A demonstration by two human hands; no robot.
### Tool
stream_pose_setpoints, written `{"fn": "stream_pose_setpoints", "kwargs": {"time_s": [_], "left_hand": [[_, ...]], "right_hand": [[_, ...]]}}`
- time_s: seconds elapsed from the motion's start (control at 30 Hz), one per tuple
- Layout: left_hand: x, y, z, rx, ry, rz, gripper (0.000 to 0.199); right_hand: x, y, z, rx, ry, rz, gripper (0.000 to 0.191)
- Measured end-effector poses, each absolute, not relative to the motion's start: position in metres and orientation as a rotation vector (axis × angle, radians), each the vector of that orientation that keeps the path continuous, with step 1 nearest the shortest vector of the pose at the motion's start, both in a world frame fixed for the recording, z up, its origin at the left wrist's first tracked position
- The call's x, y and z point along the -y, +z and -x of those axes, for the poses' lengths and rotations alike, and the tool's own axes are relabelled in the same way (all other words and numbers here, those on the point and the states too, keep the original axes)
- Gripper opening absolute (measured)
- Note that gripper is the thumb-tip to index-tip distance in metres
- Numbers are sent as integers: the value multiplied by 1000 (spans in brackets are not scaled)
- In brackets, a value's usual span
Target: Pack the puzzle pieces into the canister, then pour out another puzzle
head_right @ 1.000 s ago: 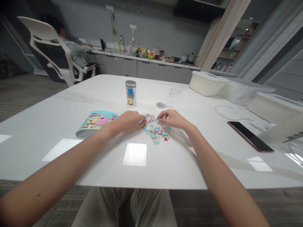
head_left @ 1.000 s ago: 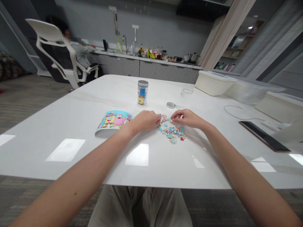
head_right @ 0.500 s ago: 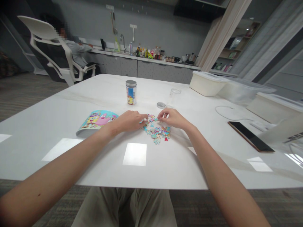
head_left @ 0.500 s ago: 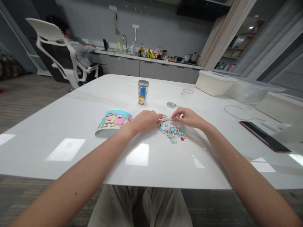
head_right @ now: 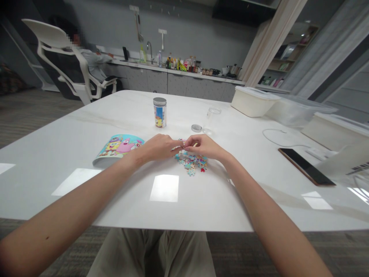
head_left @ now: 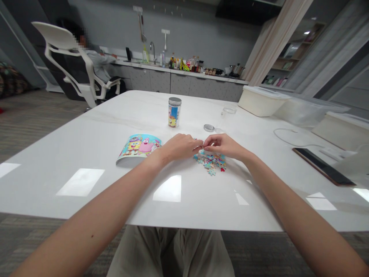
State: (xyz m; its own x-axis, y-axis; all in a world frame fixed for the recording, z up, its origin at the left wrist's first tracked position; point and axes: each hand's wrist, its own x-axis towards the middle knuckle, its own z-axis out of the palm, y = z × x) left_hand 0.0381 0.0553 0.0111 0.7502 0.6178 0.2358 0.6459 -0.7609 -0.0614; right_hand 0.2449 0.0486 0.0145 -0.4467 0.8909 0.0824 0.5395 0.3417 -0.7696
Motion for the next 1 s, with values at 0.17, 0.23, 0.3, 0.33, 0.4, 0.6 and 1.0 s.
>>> {"fn": "stream_pose_setpoints", "kwargs": {"time_s": [0.17, 0.23, 0.3, 0.33, 0.4, 0.6, 1.0], "left_hand": [[-59, 12, -36, 1393, -325, 2639, 31], [-61, 13, -35, 1496, -320, 2590, 30], [-62, 13, -34, 1540, -335, 2573, 29], [-62, 13, -33, 1545, -345, 2572, 28], [-62, 14, -33, 1536, -355, 2581, 27], [-62, 12, -33, 1516, -332, 2594, 26], [-63, 13, -32, 1675, -302, 2486, 28]], "right_hand": [[-56, 6, -260, 2271, 306, 1452, 17], [-60, 3, -266, 2333, 192, 1529, 19], [-61, 1, -269, 2363, 191, 1565, 18], [-62, 1, -270, 2364, 198, 1570, 17], [-62, 1, -270, 2366, 211, 1568, 16], [-62, 2, -268, 2314, 220, 1541, 12], [-57, 8, -258, 2284, 485, 1254, 9]]}}
